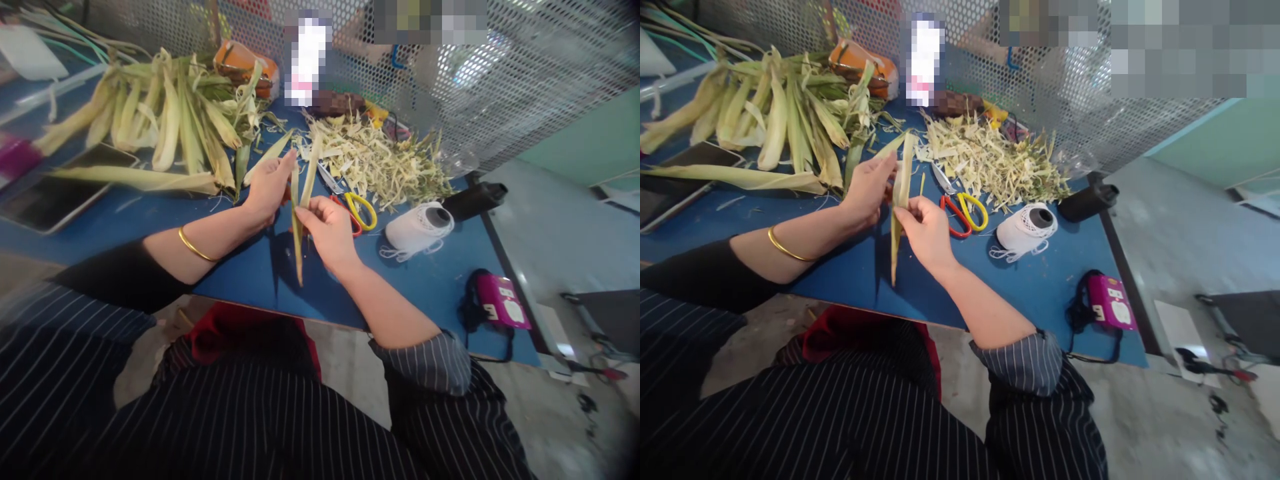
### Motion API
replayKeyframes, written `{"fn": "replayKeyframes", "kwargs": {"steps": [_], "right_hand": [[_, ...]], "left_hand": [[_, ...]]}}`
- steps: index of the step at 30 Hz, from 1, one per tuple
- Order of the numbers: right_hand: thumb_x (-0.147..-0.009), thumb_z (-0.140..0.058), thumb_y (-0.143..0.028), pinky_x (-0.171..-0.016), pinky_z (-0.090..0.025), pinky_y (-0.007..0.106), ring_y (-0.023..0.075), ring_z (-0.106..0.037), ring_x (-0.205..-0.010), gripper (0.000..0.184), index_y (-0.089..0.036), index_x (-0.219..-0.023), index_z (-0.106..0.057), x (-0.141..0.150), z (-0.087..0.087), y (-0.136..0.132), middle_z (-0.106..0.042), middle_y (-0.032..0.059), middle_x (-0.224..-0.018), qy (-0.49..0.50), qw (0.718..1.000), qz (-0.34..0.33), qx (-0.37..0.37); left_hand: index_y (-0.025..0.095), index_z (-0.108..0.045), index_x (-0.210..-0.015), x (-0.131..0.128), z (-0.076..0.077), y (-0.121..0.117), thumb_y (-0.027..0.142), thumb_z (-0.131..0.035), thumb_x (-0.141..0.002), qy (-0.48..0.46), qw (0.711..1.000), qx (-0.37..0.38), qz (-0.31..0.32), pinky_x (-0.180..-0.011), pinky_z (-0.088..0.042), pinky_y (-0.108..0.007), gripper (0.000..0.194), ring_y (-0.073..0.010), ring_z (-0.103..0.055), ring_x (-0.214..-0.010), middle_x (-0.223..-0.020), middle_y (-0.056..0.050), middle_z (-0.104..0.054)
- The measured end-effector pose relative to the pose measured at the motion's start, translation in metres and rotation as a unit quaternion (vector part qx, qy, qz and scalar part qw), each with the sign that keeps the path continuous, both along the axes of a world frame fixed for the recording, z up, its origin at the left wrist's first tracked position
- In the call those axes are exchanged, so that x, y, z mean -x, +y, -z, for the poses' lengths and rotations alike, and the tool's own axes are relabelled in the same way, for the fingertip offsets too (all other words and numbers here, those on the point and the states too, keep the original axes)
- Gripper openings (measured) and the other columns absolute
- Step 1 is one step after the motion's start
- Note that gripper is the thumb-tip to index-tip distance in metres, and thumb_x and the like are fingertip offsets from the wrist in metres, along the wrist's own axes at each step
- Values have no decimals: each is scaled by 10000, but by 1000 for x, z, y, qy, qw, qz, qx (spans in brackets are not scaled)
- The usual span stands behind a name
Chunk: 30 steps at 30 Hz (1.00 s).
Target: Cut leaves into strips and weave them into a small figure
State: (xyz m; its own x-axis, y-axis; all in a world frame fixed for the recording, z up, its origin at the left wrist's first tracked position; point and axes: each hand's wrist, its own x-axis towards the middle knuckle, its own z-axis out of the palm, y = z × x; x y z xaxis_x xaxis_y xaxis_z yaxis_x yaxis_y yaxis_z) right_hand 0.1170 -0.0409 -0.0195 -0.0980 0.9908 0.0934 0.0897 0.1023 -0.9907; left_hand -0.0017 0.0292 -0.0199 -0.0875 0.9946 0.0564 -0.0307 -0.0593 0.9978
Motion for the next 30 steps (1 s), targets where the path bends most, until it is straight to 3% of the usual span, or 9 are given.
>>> {"fn": "replayKeyframes", "kwargs": {"steps": [2,4,8,12,17,21,30], "right_hand": [[-809,-596,-310,-591,-483,283,117,-564,-587,140,-208,-750,-521,-6,-2,5,-563,-29,-648,-22,999,28,-33],[-814,-584,-282,-593,-454,279,114,-543,-586,120,-205,-746,-522,-12,-5,9,-559,-29,-644,-70,993,58,-72],[-814,-561,-224,-593,-396,264,94,-468,-567,123,-201,-714,-494,-17,-9,12,-503,-49,-615,-160,972,101,-138],[-827,-551,-231,-600,-386,264,87,-453,-561,120,-198,-724,-498,-20,-10,12,-493,-52,-620,-189,962,106,-168],[-791,-601,-239,-617,-454,267,98,-537,-600,74,-201,-777,-539,-18,-7,14,-584,-36,-685,-100,990,50,-86],[-754,-632,-198,-645,-510,285,109,-606,-625,91,-195,-776,-544,-13,-5,15,-611,-25,-715,11,1000,14,-5],[-788,-622,-269,-587,-502,269,106,-585,-571,116,-197,-741,-543,-13,0,15,-586,-34,-638,-11,998,53,17]], "left_hand": [[152,-568,-736,-1,-7,-8,571,-514,-858,-52,993,76,76,-421,-298,-208,440,-59,-467,-446,-648,-14,-530],[156,-574,-715,0,-13,-15,525,-645,-784,-77,985,105,116,-388,-268,-199,382,-48,-460,-440,-664,-13,-555],[161,-610,-711,0,-14,-20,436,-745,-703,-120,976,137,122,-372,-301,-192,306,-51,-474,-461,-672,-12,-580],[152,-653,-740,0,-11,-20,385,-743,-698,-136,971,148,128,-395,-354,-178,253,-65,-520,-516,-721,-30,-617],[138,-620,-649,-4,-8,-21,137,-670,-693,-101,982,92,133,-407,-339,-151,67,-45,-471,-483,-593,13,-548],[142,-616,-656,-5,-6,-20,158,-679,-708,-123,983,81,112,-397,-344,-153,84,-45,-460,-464,-574,21,-555],[130,-608,-631,-7,-6,-19,110,-678,-724,-153,978,101,95,-439,-435,-170,118,-40,-459,-436,-554,23,-558]]}}
